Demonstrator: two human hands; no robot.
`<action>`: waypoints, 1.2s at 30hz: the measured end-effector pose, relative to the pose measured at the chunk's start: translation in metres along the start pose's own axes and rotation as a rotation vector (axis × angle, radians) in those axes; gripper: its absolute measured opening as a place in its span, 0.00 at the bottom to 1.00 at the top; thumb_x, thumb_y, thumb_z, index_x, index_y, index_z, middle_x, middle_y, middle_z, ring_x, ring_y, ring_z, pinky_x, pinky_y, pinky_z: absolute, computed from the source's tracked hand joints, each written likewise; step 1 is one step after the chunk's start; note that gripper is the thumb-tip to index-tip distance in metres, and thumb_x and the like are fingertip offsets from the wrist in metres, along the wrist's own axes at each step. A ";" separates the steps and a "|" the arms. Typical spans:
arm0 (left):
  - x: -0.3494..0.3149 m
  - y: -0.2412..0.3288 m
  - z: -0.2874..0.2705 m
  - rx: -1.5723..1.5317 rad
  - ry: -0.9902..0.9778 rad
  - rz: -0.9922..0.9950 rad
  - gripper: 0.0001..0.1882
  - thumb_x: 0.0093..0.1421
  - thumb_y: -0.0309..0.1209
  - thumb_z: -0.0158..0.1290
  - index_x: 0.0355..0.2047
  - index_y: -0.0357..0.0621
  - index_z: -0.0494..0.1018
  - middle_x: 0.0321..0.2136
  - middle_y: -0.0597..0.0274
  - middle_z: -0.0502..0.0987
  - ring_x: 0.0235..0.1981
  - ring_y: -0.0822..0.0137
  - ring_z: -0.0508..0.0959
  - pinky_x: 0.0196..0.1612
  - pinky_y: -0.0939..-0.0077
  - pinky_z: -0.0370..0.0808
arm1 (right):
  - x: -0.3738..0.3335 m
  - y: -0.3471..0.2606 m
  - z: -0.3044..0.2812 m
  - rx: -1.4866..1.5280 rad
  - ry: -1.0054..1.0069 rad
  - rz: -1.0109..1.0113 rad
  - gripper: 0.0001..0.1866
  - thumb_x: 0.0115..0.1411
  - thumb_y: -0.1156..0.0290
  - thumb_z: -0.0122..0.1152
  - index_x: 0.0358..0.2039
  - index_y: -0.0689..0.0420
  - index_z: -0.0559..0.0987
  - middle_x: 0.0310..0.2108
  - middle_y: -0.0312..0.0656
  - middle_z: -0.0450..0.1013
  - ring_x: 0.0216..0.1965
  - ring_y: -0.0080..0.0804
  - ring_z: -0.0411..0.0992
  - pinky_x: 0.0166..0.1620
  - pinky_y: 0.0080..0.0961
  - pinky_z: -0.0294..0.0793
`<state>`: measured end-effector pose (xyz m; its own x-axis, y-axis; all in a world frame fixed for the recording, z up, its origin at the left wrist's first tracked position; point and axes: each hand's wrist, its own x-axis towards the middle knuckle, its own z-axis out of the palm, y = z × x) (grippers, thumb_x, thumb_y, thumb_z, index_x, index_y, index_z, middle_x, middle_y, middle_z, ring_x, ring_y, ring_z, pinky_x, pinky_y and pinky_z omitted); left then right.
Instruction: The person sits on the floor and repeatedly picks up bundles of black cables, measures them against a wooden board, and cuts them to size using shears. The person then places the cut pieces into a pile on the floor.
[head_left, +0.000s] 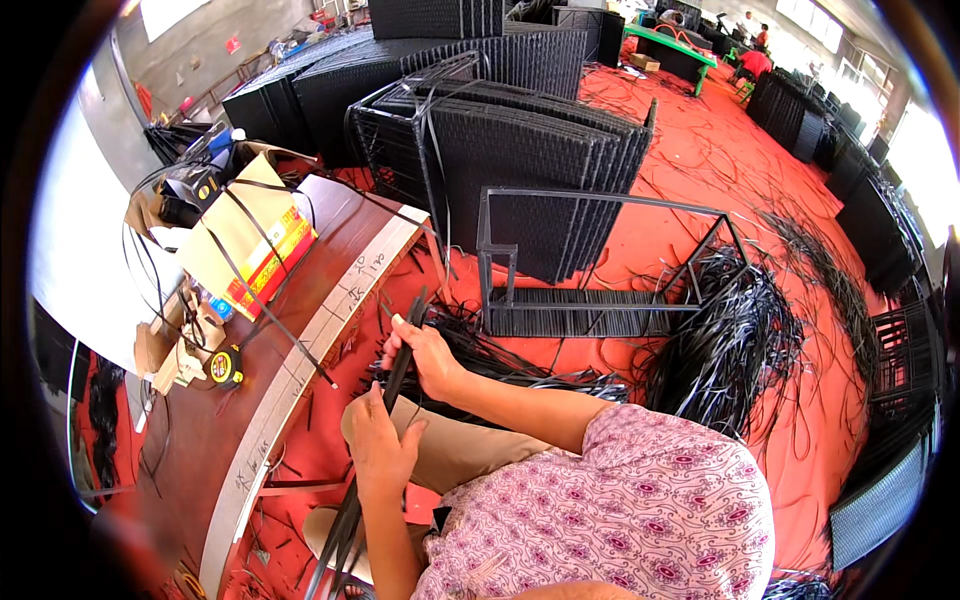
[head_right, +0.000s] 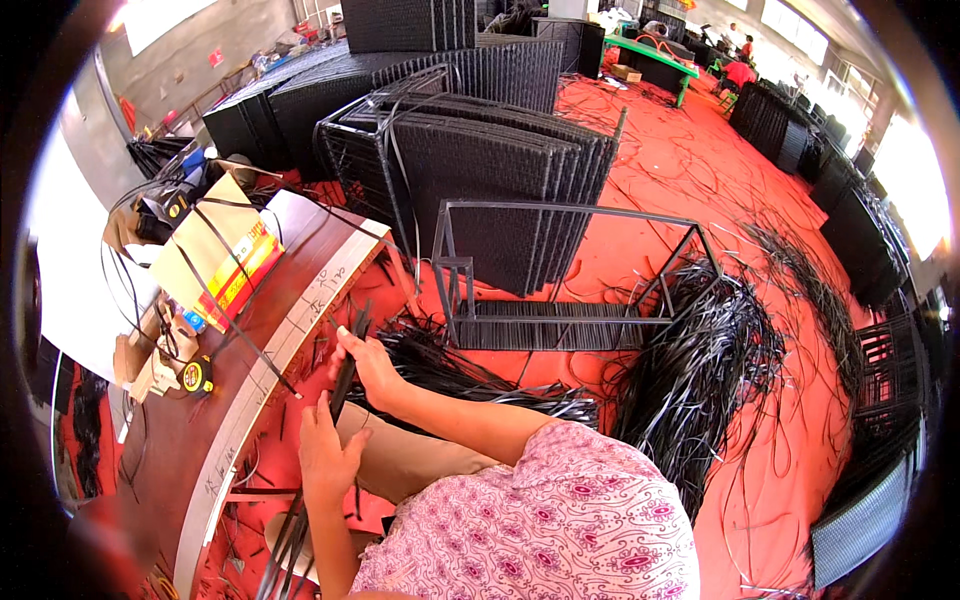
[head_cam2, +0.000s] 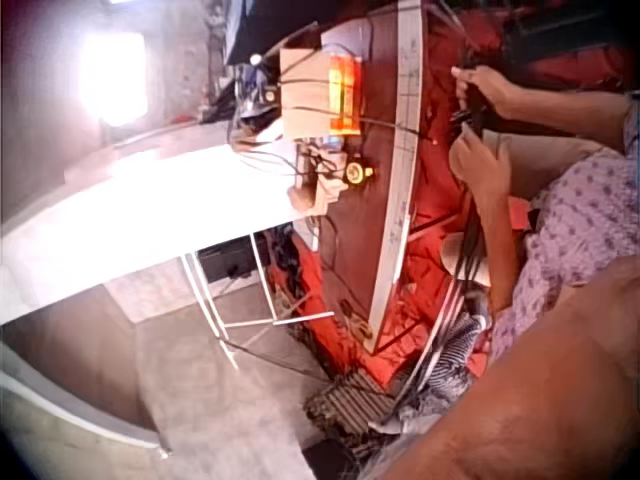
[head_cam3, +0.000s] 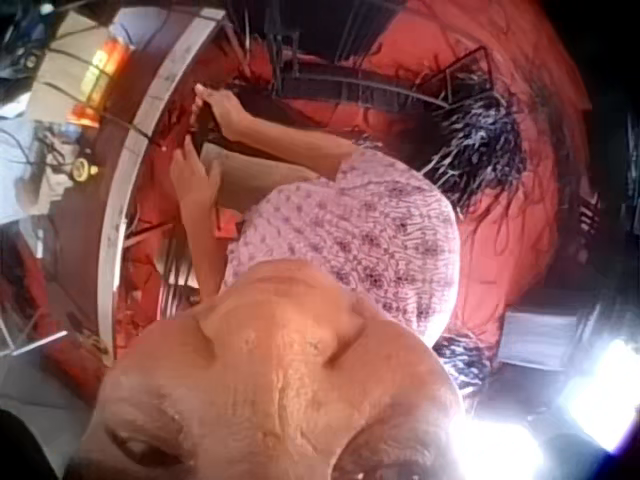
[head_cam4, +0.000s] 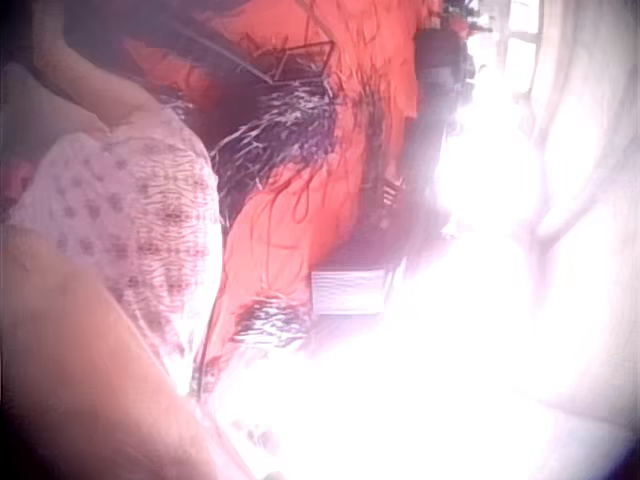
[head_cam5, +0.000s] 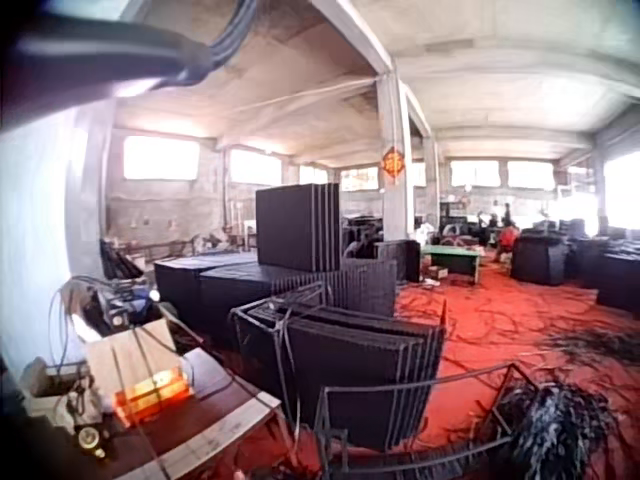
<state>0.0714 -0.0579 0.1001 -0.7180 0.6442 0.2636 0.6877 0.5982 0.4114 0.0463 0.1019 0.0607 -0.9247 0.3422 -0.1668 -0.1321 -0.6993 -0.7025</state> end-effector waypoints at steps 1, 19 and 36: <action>0.002 0.007 0.000 0.053 0.032 0.006 0.33 0.52 0.33 0.58 0.55 0.31 0.60 0.40 0.38 0.72 0.46 0.43 0.69 0.49 0.54 0.64 | -0.001 -0.004 0.005 0.173 0.000 0.176 0.20 0.63 0.52 0.50 0.21 0.53 0.67 0.22 0.37 0.67 0.25 0.34 0.70 0.30 0.30 0.70; 0.010 0.027 0.021 0.089 0.034 -0.173 0.19 0.65 0.38 0.40 0.32 0.30 0.68 0.25 0.38 0.72 0.32 0.41 0.72 0.37 0.51 0.66 | -0.009 -0.023 0.012 0.530 -0.165 0.344 0.19 0.65 0.51 0.46 0.22 0.49 0.68 0.20 0.34 0.68 0.25 0.33 0.69 0.32 0.30 0.69; 0.012 0.023 0.035 0.174 0.064 -0.095 0.11 0.63 0.34 0.45 0.31 0.38 0.69 0.22 0.43 0.74 0.26 0.42 0.75 0.30 0.49 0.67 | -0.019 -0.027 0.009 0.437 -0.162 0.206 0.16 0.66 0.55 0.47 0.24 0.49 0.67 0.17 0.27 0.59 0.12 0.13 0.48 0.15 0.14 0.44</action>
<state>0.0818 -0.0197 0.0825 -0.7821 0.5527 0.2877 0.6207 0.7318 0.2815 0.0641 0.1092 0.0889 -0.9862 0.0920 -0.1375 -0.0461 -0.9510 -0.3058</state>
